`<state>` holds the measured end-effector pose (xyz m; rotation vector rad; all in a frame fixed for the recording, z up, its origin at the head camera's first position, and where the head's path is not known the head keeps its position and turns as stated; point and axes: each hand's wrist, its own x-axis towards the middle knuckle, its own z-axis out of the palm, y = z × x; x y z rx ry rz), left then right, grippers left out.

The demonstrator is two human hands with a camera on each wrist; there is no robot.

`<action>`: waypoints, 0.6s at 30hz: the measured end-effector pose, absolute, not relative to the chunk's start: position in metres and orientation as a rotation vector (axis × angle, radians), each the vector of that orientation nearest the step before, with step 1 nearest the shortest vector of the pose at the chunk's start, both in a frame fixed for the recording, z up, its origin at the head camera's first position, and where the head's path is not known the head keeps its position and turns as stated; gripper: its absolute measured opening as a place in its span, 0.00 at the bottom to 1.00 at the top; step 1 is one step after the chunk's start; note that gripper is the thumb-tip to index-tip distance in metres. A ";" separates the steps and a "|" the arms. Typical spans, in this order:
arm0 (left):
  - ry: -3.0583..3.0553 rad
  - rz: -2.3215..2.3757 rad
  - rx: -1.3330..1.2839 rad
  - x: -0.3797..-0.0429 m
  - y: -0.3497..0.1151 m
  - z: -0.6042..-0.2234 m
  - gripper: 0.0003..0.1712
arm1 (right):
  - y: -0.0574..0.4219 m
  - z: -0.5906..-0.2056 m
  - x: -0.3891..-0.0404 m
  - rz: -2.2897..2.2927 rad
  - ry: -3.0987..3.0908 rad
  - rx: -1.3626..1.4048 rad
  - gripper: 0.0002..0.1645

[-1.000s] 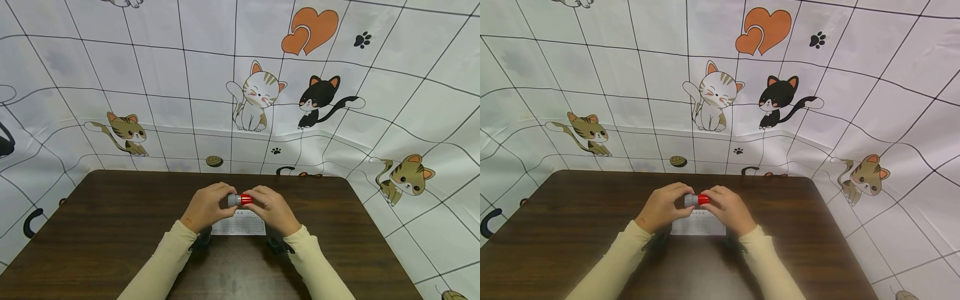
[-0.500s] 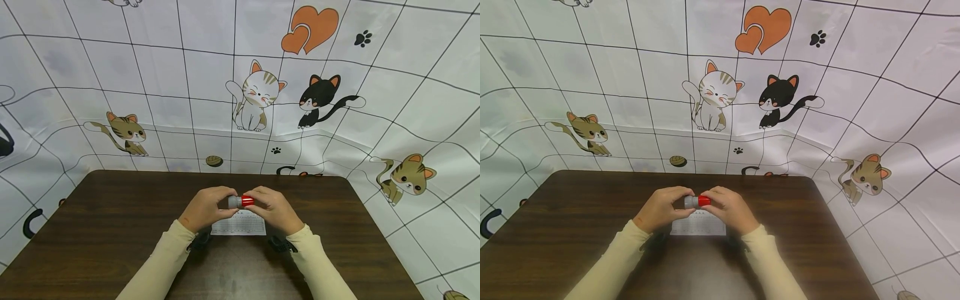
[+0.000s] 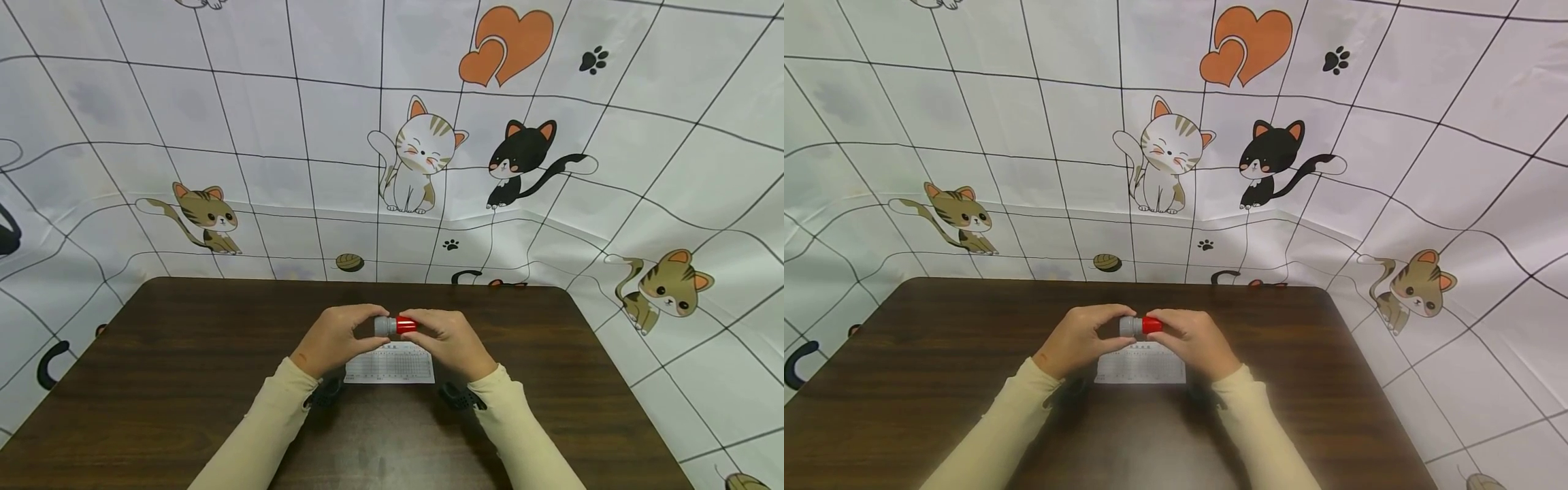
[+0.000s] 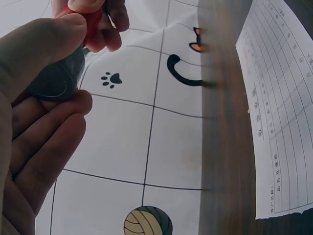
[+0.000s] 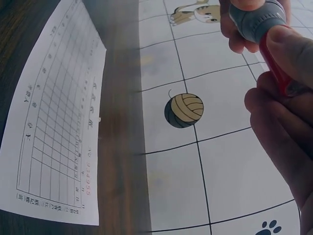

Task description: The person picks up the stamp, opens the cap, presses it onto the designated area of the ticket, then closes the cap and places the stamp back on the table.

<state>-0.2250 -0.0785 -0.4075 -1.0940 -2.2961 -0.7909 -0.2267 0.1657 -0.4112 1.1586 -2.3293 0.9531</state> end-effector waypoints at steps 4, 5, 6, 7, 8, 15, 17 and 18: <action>-2.297 -0.769 -1.062 -0.225 -0.078 -0.407 0.24 | 0.165 -0.411 -0.227 0.945 -2.344 1.140 0.20; -2.299 -0.768 -1.058 -0.225 -0.078 -0.407 0.24 | 0.165 -0.411 -0.227 0.938 -2.340 1.140 0.21; -2.303 -0.771 -1.057 -0.225 -0.078 -0.407 0.24 | 0.165 -0.411 -0.227 0.936 -2.337 1.141 0.21; -2.309 -0.774 -1.055 -0.225 -0.078 -0.407 0.24 | 0.165 -0.410 -0.227 0.928 -2.335 1.139 0.21; -2.314 -0.777 -1.055 -0.226 -0.079 -0.407 0.24 | 0.165 -0.410 -0.227 0.917 -2.336 1.137 0.21; -2.402 -0.772 -0.898 -0.230 -0.094 -0.408 0.28 | 0.180 -0.410 -0.235 0.869 -2.335 1.035 0.21; -2.442 -0.799 -0.801 -0.232 -0.102 -0.408 0.30 | 0.190 -0.411 -0.238 0.864 -2.326 0.966 0.21; -2.466 -0.821 -0.760 -0.232 -0.105 -0.408 0.31 | 0.194 -0.412 -0.240 0.864 -2.329 0.938 0.21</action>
